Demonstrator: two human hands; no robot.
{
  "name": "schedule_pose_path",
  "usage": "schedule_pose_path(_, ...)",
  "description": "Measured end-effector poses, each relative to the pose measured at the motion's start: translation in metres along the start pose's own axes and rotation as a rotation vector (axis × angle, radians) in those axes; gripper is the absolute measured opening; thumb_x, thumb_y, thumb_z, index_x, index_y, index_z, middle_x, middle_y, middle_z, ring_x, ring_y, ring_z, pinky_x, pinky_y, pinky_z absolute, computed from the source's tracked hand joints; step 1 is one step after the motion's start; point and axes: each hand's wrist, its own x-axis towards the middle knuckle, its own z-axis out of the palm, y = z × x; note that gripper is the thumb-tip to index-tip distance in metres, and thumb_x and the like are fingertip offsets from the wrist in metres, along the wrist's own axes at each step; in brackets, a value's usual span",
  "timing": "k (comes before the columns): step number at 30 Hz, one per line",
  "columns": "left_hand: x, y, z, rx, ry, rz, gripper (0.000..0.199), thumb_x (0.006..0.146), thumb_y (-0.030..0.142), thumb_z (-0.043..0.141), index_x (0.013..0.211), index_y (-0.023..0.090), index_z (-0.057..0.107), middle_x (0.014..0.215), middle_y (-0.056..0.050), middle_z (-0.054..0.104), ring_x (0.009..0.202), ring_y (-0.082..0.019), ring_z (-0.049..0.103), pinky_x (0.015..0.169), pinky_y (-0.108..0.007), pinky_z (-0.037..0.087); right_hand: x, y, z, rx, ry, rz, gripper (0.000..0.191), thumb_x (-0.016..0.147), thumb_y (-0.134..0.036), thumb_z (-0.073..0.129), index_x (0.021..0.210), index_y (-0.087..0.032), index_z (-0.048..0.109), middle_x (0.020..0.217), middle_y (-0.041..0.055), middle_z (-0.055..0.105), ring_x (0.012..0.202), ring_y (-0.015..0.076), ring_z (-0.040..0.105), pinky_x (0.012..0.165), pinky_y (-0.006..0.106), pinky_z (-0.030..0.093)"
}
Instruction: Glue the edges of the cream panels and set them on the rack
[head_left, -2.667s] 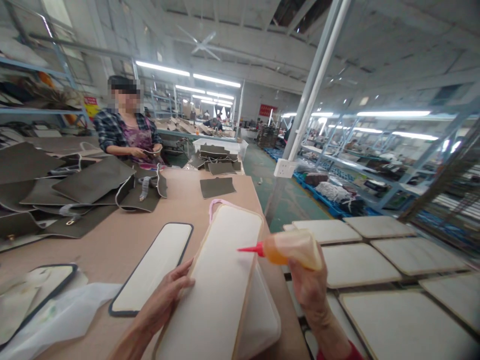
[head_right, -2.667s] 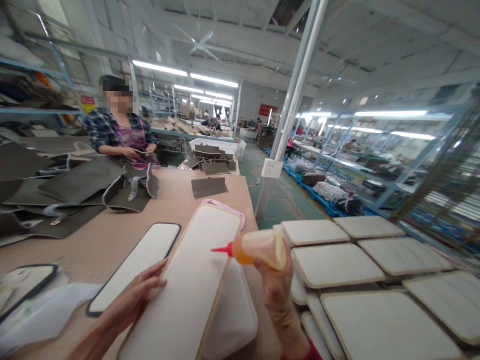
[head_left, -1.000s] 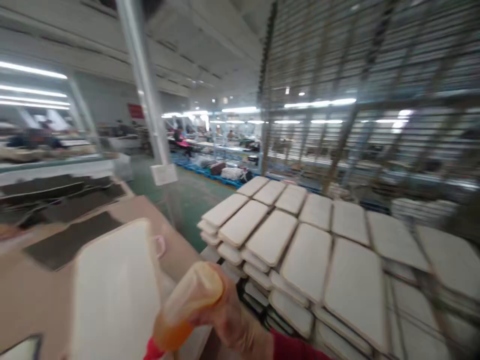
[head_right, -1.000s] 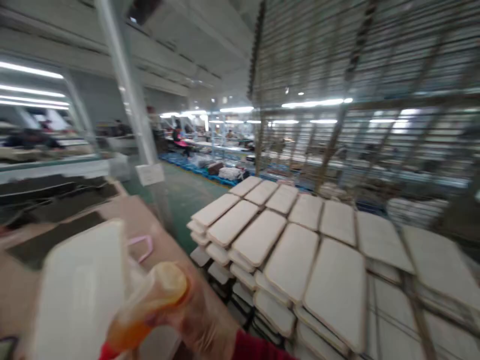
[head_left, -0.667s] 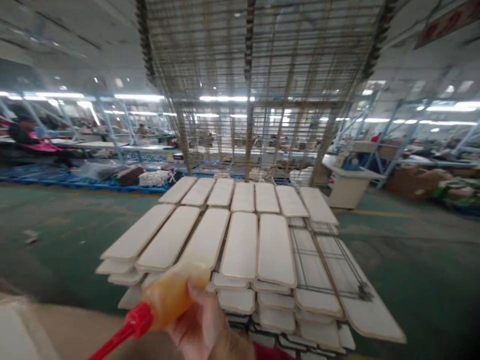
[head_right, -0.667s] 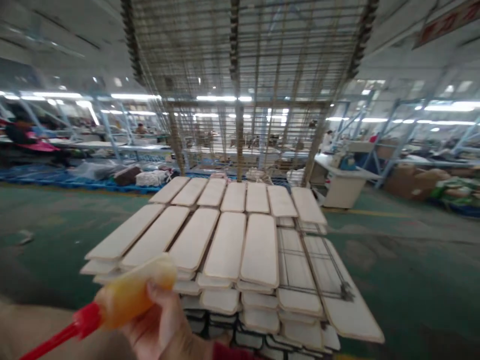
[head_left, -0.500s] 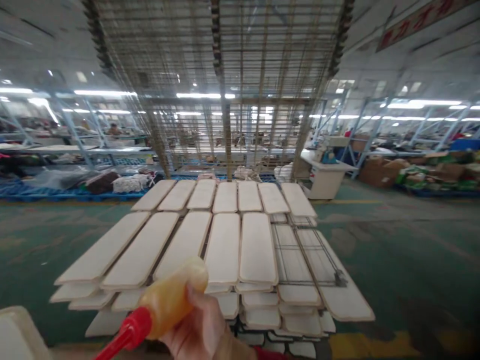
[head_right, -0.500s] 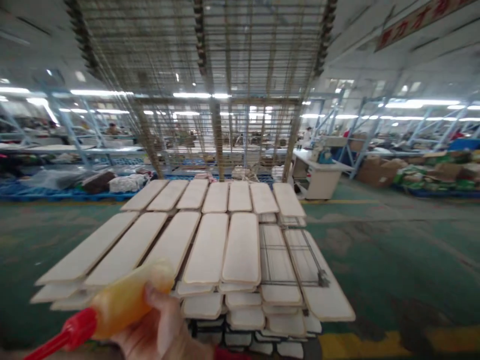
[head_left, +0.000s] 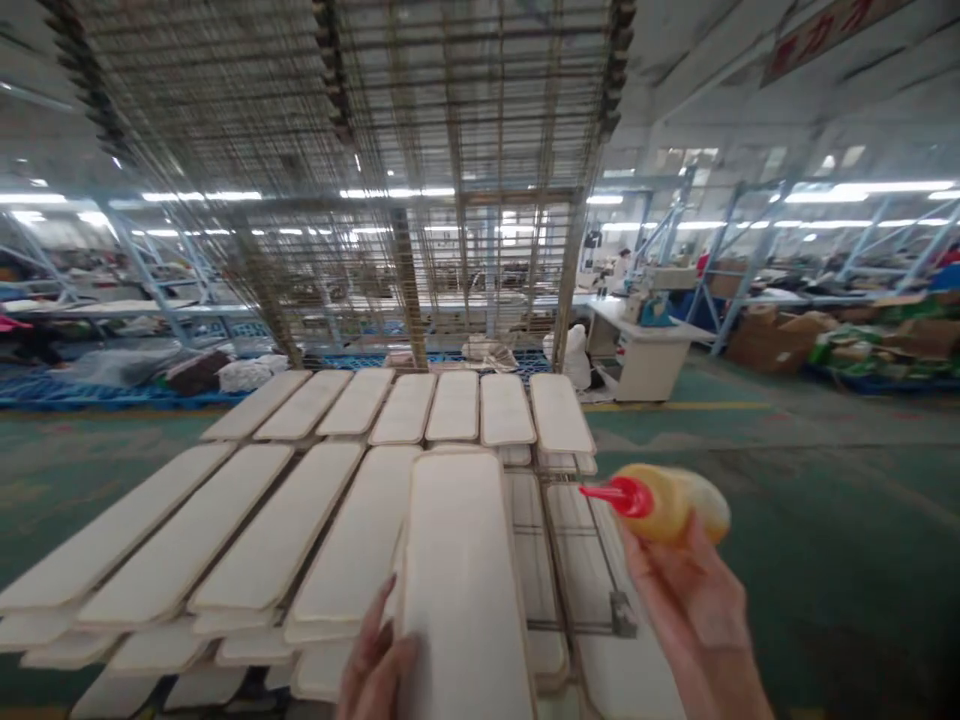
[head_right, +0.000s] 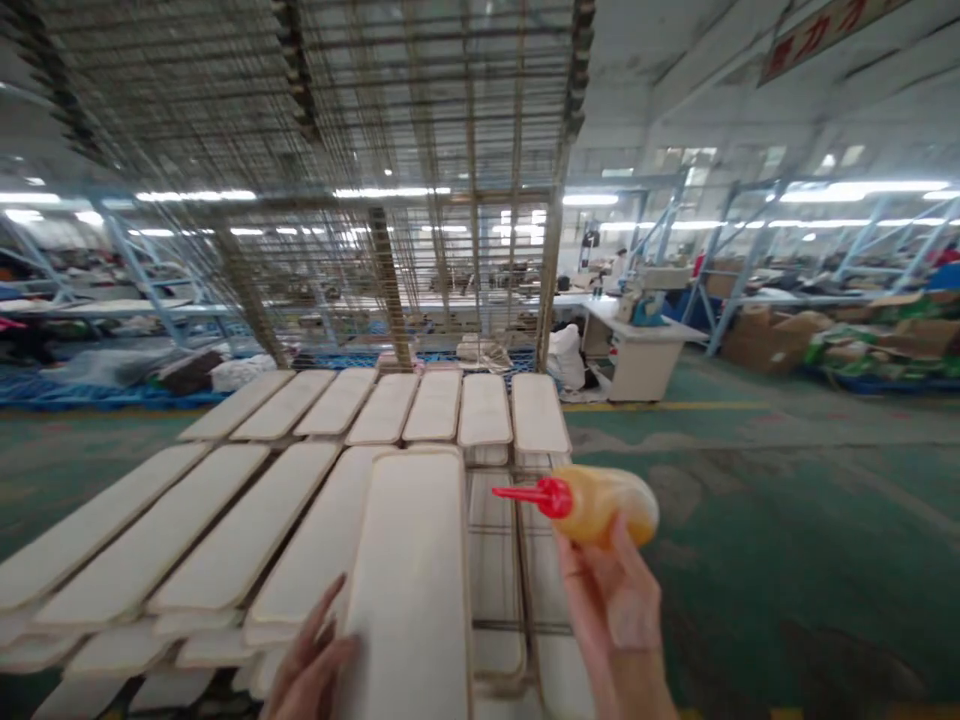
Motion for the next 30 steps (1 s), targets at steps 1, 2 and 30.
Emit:
schedule_pose_path(1,0.008,-0.012,0.027,-0.007,0.008,0.023,0.102,0.061,0.036,0.082,0.149,0.023,0.033,0.098,-0.004,0.074,0.103,-0.028,0.065,0.079,-0.029,0.052,0.010,-0.016,-0.008,-0.002,0.019,-0.030,0.029,0.083,-0.038,0.064,0.106,-0.022,0.069,0.106,0.0061,0.074,0.095,0.0202,0.071,0.079,0.031,0.061)
schedule_pose_path(2,0.016,-0.023,0.051,-0.020,-0.006,0.046,0.102,0.061,0.036,0.080,0.149,0.017,0.033,0.091,-0.005,0.074,0.093,-0.028,0.067,0.074,-0.030,0.053,0.018,-0.030,-0.014,0.006,0.041,-0.039,0.028,0.085,-0.035,0.061,0.108,-0.021,0.068,0.104,0.0063,0.074,0.092,0.0198,0.071,0.076,0.030,0.062)
schedule_pose_path(30,0.113,-0.078,0.161,1.277,0.481,0.352,0.027,0.078,0.001,0.051,0.088,0.019,0.068,0.102,-0.010,0.065,0.099,-0.030,0.058,0.076,-0.039,0.039,0.095,-0.072,-0.056,-0.114,0.213,0.050,0.034,0.084,-0.038,0.062,0.116,-0.025,0.067,0.110,-0.0001,0.074,0.083,0.0200,0.073,0.057,0.030,0.066)
